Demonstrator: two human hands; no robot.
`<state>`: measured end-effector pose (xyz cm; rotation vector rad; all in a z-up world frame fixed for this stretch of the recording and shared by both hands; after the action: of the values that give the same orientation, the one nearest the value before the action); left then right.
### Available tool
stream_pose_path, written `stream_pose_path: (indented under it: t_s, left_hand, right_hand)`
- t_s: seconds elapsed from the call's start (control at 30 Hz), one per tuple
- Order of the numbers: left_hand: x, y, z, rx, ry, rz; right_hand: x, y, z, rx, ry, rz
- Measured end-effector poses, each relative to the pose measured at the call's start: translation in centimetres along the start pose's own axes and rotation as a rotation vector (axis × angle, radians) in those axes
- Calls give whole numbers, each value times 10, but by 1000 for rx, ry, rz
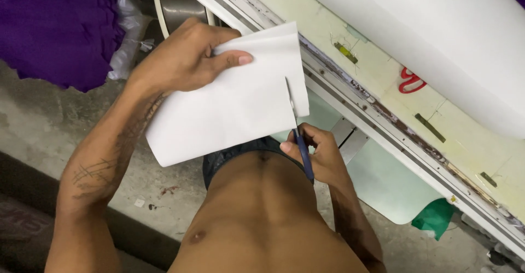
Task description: Cutting white stabilizer material into smaller pieces and folding them for use in embroidery.
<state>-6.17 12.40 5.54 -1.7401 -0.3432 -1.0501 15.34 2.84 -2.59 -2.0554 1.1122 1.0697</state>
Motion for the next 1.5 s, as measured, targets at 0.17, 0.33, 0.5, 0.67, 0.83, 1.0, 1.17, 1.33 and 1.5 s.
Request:
stream_pose_path:
  t_s: [0.17, 0.33, 0.5, 0.67, 0.83, 1.0, 1.17, 1.33, 1.5]
  left_hand:
    - [-2, -7, 2, 45, 25, 43]
    - [-3, -6, 3, 40, 7, 32]
    - [7, 3, 10, -46, 101, 42]
    - [9, 4, 9, -35, 120, 30]
    - [-5, -11, 5, -2, 30, -1]
    - [-7, 8, 7, -106, 22, -79]
    - [9, 11, 10, -60, 109, 20]
    - [12, 10, 12, -49, 114, 6]
    - [13, 9, 14, -40, 130, 35]
  right_hand:
    - [-1, -1, -1, 79, -132, -22]
    - [-3, -7, -5, 106, -228, -38]
    - [1, 0, -4, 0, -72, 6]
    - [1, -1, -3, -27, -54, 19]
    - [-5, -5, -7, -16, -59, -32]
    - [-20, -2, -8, -29, -141, -10]
    - [-16, -3, -5, 16, -143, 15]
    - [8, -5, -4, 25, -132, -23]
    - [6, -10, -9, 112, -280, -86]
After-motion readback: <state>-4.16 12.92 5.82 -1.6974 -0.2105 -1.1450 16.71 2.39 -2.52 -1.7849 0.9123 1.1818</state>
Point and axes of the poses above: each hand's wrist, its own z-axis towards the middle knuckle, its own y-axis out of the palm, x = y × z, the point moved 10 cm from there along z, towards the middle knuckle, and after that the axes turned 5 degrees about z, right-handed, at the moved point
